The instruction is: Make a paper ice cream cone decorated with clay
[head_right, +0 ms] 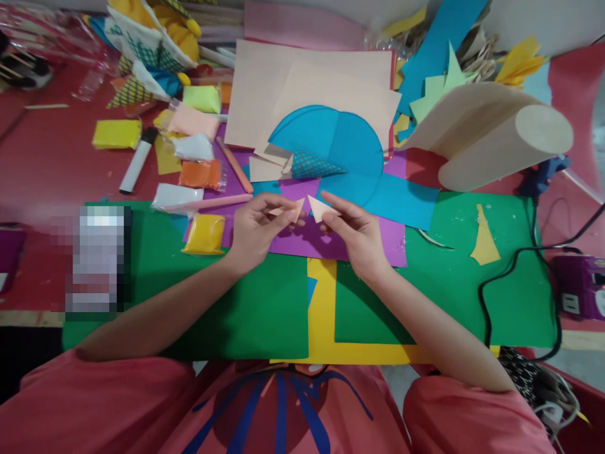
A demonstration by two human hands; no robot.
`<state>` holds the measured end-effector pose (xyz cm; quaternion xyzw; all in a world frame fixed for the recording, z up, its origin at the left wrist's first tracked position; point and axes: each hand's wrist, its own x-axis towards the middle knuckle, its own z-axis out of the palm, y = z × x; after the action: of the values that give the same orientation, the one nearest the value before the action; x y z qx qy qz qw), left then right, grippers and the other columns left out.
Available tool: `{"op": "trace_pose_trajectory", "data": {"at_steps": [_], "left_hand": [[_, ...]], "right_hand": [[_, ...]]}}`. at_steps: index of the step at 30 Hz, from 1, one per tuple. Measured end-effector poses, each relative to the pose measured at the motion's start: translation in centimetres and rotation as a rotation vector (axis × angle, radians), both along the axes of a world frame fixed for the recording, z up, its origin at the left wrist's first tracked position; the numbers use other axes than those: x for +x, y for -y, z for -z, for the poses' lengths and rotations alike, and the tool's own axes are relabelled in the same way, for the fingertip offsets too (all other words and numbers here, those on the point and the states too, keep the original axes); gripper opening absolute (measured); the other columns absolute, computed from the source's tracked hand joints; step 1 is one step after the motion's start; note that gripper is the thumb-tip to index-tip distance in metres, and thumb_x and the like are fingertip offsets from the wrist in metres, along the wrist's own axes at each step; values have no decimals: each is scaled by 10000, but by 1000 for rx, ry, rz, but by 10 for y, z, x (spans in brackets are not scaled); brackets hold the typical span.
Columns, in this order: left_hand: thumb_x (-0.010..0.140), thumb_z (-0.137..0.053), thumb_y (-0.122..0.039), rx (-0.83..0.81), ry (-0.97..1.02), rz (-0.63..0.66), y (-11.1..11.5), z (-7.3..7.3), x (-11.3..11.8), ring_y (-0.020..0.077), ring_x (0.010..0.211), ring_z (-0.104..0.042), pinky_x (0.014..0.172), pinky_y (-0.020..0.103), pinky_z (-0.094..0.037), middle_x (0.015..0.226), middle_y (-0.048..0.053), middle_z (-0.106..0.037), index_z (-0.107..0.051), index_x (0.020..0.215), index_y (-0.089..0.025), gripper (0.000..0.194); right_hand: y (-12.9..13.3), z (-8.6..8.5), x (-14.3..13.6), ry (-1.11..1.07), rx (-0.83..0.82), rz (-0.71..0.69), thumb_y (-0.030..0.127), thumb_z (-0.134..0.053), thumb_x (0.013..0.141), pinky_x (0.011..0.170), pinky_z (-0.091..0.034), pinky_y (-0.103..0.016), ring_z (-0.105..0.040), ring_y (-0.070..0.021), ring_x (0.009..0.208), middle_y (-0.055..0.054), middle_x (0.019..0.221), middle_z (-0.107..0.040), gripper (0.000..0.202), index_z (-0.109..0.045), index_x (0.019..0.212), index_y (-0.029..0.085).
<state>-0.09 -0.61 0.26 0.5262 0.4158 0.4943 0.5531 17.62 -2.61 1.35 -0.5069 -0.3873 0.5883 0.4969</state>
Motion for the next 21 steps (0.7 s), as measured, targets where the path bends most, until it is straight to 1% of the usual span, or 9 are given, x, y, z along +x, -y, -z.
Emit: {"op": "trace_pose_trajectory", "data": {"at_steps": [3, 5, 7, 10, 12, 14, 15, 17, 21], "left_hand": [[730, -798, -466, -144, 115, 92, -2, 2, 2, 117, 668, -707, 661, 238, -560, 745, -24, -729, -656, 950, -207, 368], [703, -824, -444, -202, 181, 133, -3, 3, 2, 105, 685, -691, 675, 229, -552, 746, -24, -721, -666, 853, -194, 331], [663, -857, -418, -225, 246, 155, -3, 3, 3, 89, 740, -681, 690, 205, -544, 836, -13, -727, -670, 748, -184, 311], [622, -884, -395, -239, 322, 230, -2, -2, 4, 84, 771, -670, 699, 209, -558, 990, -1, -714, -680, 688, -186, 299], [637, -875, -391, -254, 331, 303, 0, -4, 5, 81, 698, -656, 670, 234, -573, 955, 3, -701, -684, 692, -187, 285], [664, -859, -386, -253, 327, 344, 1, -6, 6, 75, 625, -637, 631, 244, -575, 856, -7, -678, -683, 703, -184, 271], [676, -853, -380, -243, 325, 346, 1, -6, 6, 74, 611, -634, 618, 239, -571, 810, -14, -664, -683, 707, -183, 262], [685, -850, -369, -215, 316, 327, 1, -5, 6, 76, 616, -635, 610, 228, -561, 764, -20, -653, -685, 707, -185, 248], [687, -845, -399, -125, 225, 229, -2, -1, 4, 90, 670, -636, 661, 237, -548, 739, -15, -667, -698, 711, -203, 247]], "right_hand": [[-1, -2, -3, -162, -75, -38, 331, -817, 686, 621, -514, -235, -613, -83, 603, 59, 718, -683, 262, -695, 909, 270], [-1, -3, -4, -257, -114, -66, 329, -835, 669, 608, -501, -206, -617, -73, 596, 61, 688, -684, 257, -655, 835, 250], [-1, -4, -5, -317, -144, -101, 328, -847, 656, 609, -495, -194, -613, -69, 599, 61, 671, -676, 280, -624, 800, 237], [0, -4, -7, -371, -212, -178, 335, -855, 641, 614, -502, -200, -595, -70, 596, 63, 669, -653, 316, -598, 793, 231], [1, -4, -9, -389, -274, -223, 346, -866, 622, 616, -509, -209, -585, -74, 593, 66, 674, -637, 352, -579, 791, 232], [2, -4, -11, -388, -301, -255, 372, -878, 603, 610, -508, -216, -572, -75, 581, 72, 662, -612, 395, -554, 782, 233], [3, -4, -12, -372, -291, -267, 392, -881, 601, 612, -506, -218, -566, -75, 578, 75, 654, -599, 412, -546, 781, 232], [4, -5, -12, -275, -203, -274, 443, -868, 627, 637, -505, -224, -565, -77, 599, 68, 666, -589, 414, -551, 785, 229], [7, -10, -10, 75, 60, -251, 573, -742, 754, 727, -518, -268, -611, -118, 736, 11, 788, -638, 382, -600, 825, 225]]}}
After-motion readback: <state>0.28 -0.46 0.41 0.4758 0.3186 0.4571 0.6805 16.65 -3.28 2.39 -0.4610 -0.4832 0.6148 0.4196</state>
